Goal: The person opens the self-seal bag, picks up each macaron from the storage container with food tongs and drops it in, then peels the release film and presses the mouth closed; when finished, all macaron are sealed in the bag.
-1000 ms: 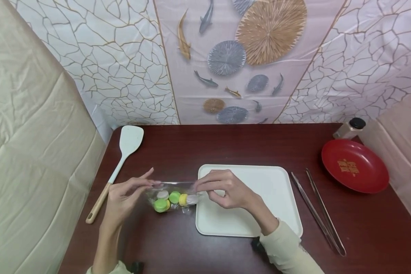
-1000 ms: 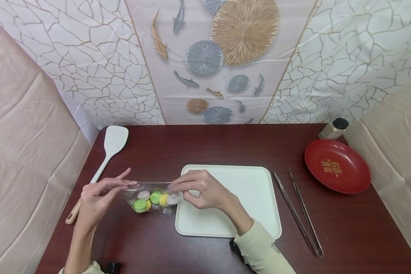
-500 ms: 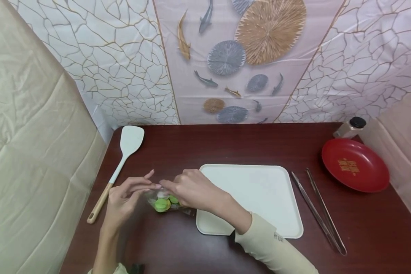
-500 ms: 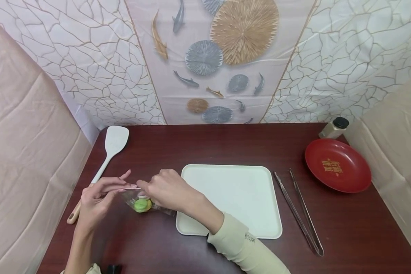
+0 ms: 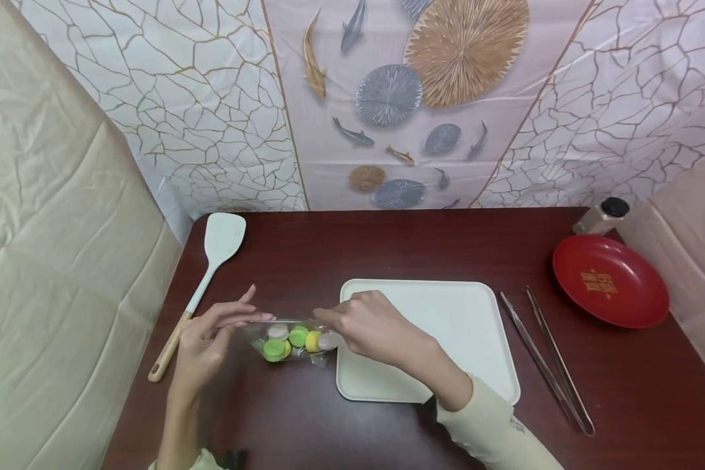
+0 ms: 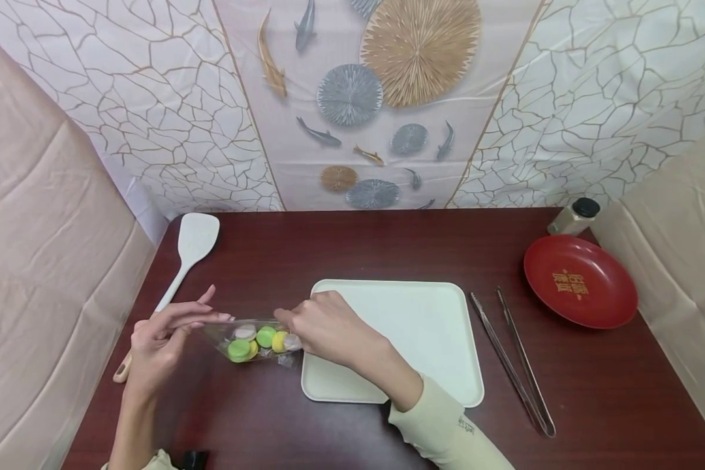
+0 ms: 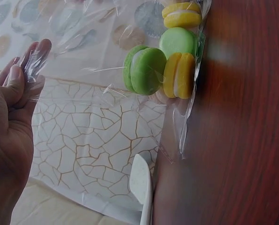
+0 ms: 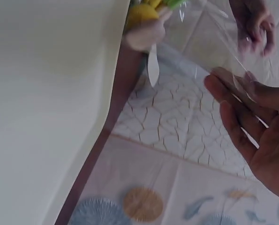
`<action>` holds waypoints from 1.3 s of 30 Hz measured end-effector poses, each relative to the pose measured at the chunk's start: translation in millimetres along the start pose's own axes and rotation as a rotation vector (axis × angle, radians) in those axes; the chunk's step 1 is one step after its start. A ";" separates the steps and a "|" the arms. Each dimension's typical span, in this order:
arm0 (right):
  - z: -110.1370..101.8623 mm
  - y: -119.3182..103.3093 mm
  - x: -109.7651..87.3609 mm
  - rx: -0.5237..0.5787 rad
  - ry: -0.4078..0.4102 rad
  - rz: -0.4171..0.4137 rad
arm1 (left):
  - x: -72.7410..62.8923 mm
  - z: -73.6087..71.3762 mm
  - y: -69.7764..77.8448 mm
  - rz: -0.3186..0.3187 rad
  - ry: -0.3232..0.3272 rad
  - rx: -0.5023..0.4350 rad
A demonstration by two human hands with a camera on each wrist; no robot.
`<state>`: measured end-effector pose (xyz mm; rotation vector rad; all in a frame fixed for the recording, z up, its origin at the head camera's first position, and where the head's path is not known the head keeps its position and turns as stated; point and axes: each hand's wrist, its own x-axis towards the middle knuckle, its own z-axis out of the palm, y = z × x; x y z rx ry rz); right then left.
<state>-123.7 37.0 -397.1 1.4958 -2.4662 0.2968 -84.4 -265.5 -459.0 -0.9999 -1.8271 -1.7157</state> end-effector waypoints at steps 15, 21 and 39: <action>-7.4 11.5 -23.4 0.326 -0.016 -0.008 | -6.5 -1.9 14.6 -0.018 0.008 0.219; -1.1 10.7 -25.9 0.669 -0.073 -0.056 | -15.8 -8.7 21.7 -0.027 0.009 0.205; 44.2 35.4 1.2 1.117 -0.272 0.391 | -5.1 -47.4 -15.3 -0.393 -0.412 0.249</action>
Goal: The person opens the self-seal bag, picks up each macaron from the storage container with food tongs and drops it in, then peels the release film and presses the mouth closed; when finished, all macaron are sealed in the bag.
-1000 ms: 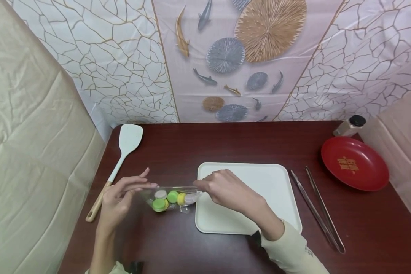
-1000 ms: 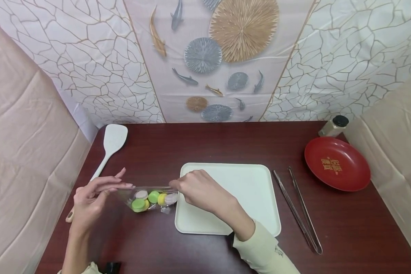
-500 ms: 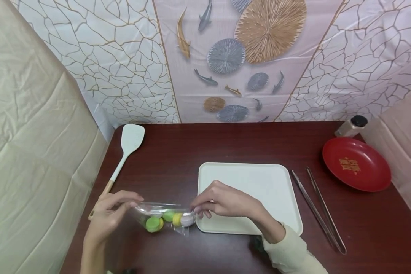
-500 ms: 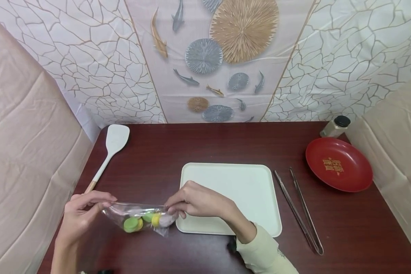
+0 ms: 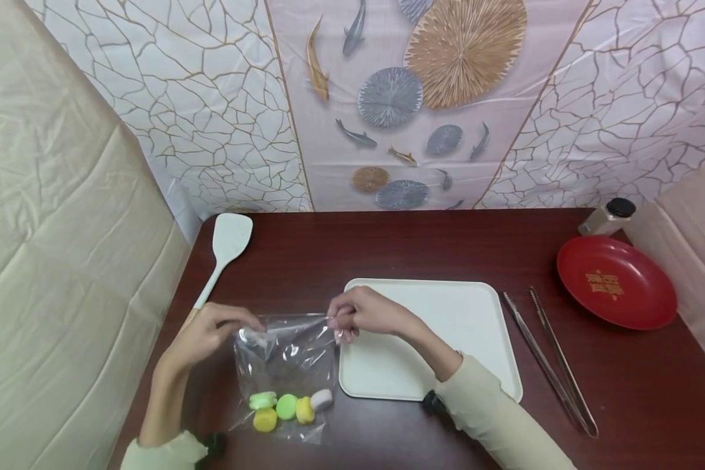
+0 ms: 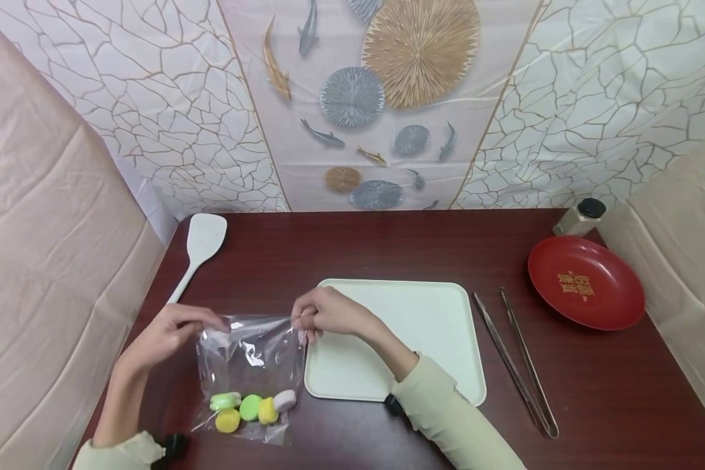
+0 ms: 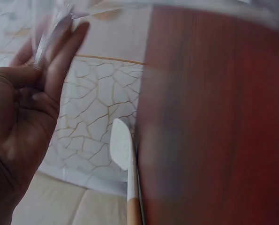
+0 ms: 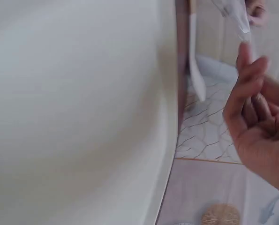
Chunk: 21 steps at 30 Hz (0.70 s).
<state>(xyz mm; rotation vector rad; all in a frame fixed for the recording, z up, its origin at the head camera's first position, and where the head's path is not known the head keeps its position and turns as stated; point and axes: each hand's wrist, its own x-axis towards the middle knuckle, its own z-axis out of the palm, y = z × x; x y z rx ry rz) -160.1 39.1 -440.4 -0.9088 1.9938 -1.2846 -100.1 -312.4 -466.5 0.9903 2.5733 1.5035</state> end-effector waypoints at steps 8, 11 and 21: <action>-6.2 22.6 28.1 -0.145 0.147 -0.131 | 26.0 -8.4 -25.3 -0.151 -0.020 0.104; -10.1 30.5 36.1 -0.200 0.157 -0.156 | 29.9 -7.1 -31.3 -0.213 -0.009 0.143; -23.4 77.2 74.6 -0.563 0.307 -0.193 | 47.8 3.1 -47.5 -0.253 0.012 0.300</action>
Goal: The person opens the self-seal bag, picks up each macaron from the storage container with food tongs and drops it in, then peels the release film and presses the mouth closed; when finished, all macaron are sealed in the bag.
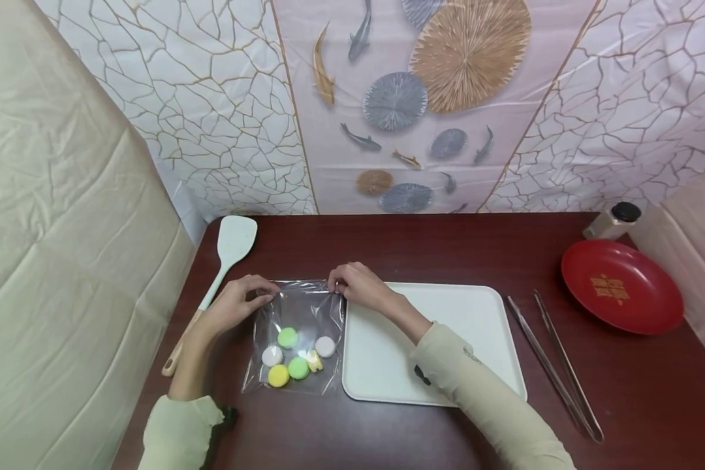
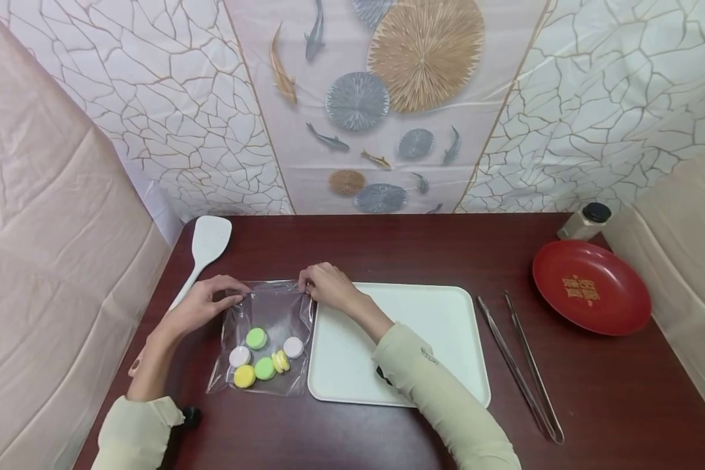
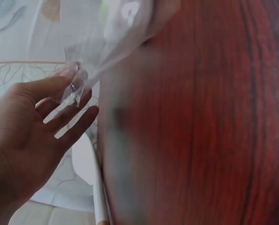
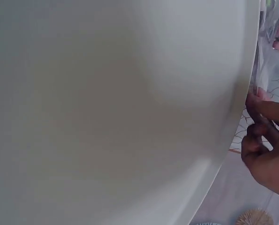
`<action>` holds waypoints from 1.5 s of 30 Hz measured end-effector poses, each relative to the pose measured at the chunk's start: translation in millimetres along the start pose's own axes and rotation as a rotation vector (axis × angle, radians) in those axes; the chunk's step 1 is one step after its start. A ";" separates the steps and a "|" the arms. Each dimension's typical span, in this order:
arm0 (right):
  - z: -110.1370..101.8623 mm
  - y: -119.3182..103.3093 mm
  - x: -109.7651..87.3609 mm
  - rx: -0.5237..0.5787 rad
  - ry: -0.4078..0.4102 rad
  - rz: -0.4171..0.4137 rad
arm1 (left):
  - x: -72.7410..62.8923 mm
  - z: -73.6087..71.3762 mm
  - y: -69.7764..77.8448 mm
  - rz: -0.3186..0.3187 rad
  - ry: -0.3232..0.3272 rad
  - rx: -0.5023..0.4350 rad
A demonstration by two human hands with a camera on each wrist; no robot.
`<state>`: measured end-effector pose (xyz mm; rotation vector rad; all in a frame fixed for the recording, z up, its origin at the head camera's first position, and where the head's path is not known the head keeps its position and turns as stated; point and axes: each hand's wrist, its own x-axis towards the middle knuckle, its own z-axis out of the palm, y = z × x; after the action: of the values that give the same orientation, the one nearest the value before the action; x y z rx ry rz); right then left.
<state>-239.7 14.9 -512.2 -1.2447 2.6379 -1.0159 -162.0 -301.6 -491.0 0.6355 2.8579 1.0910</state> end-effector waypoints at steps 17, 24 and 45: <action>-8.2 -31.7 1.6 -0.185 -0.096 0.345 | -7.6 24.5 1.4 -0.166 0.058 0.151; -12.7 -22.4 3.9 -0.247 -0.026 0.438 | -4.3 33.7 -16.5 -0.194 0.138 0.092; -89.7 -64.3 -94.1 0.007 0.187 0.123 | -16.7 11.6 33.1 -0.334 0.160 -0.017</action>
<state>-161.1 100.2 -425.2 -1.0175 2.8036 -1.1730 -132.7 -278.2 -480.7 0.0637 2.9319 1.1531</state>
